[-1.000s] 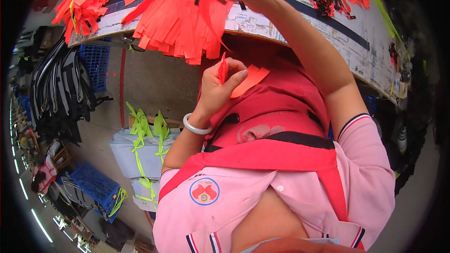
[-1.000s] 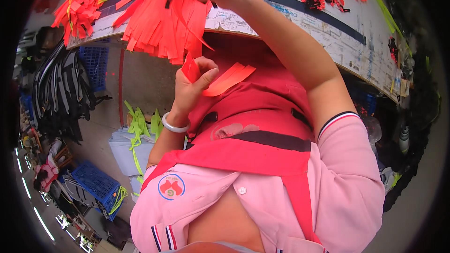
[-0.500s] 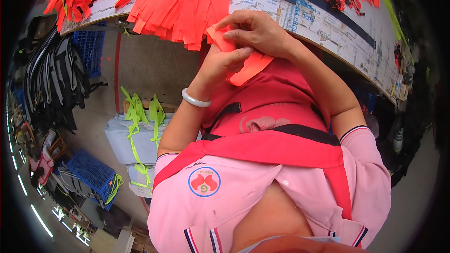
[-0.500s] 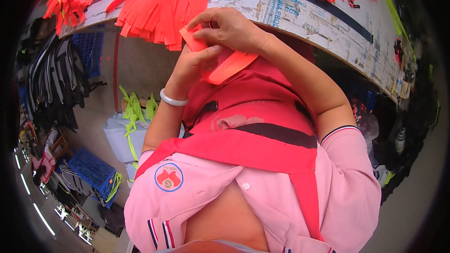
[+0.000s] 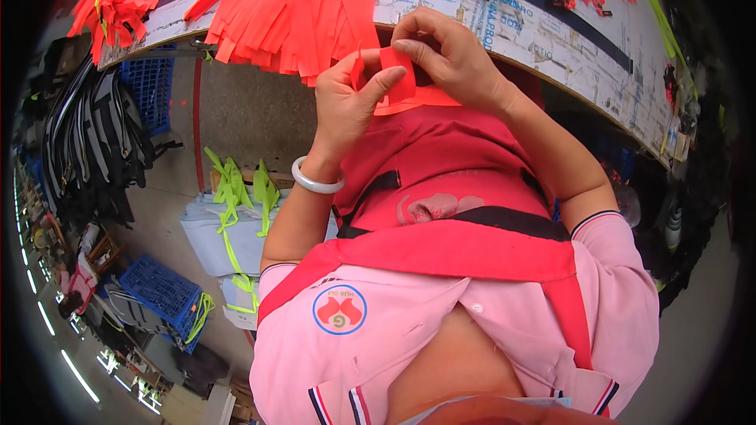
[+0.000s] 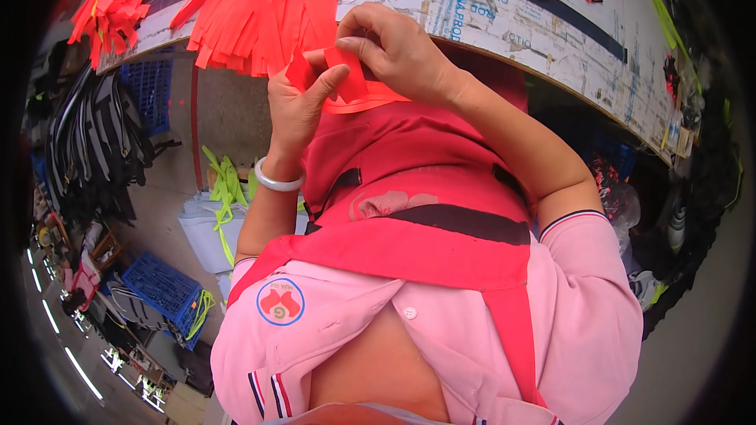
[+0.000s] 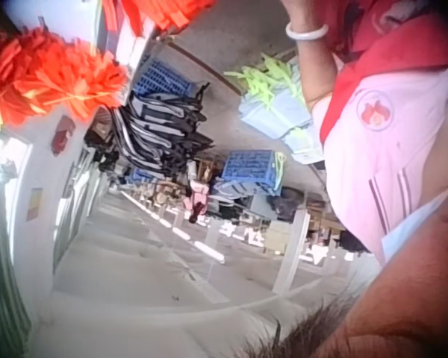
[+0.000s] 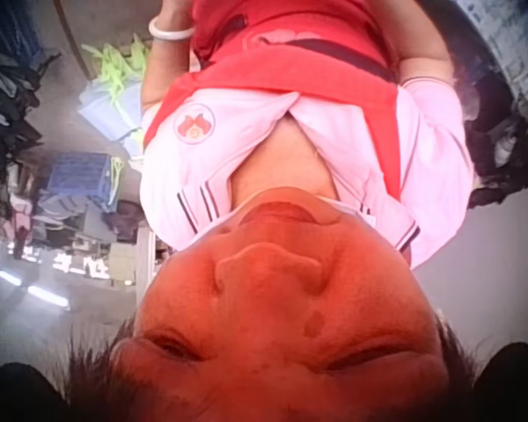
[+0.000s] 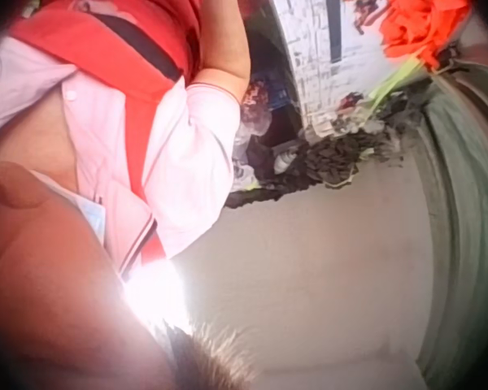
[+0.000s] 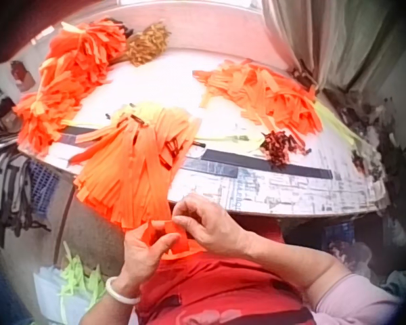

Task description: Attaching plastic buckles to red fabric straps at a workbench.

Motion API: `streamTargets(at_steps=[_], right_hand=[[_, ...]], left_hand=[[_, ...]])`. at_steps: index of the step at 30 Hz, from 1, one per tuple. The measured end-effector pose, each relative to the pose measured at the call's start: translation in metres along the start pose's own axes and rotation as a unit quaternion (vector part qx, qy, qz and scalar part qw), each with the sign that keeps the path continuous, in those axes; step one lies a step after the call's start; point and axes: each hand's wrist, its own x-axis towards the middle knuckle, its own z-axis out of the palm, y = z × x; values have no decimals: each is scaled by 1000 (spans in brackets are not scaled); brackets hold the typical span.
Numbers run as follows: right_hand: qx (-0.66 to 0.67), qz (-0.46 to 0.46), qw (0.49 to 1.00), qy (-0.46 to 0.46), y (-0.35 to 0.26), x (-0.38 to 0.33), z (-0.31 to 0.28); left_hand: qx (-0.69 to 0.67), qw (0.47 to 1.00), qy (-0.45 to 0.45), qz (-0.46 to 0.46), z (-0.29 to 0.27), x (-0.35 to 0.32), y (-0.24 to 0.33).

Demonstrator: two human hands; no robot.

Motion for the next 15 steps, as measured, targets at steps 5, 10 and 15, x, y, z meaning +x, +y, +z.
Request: streamTargets(at_steps=[5, 10, 15], right_hand=[[-99, -21, 993, -64, -7, -5, -10], [-167, -19, 976, -142, -2, -9, -20], [-177, -13, 970, -169, -8, -13, -21]], left_hand=[[4, 998, -30, -63, 0, -2, -2], [13, 996, -39, -74, 5, 0, -4], [-10, 992, -41, -118, 6, -2, -8]])
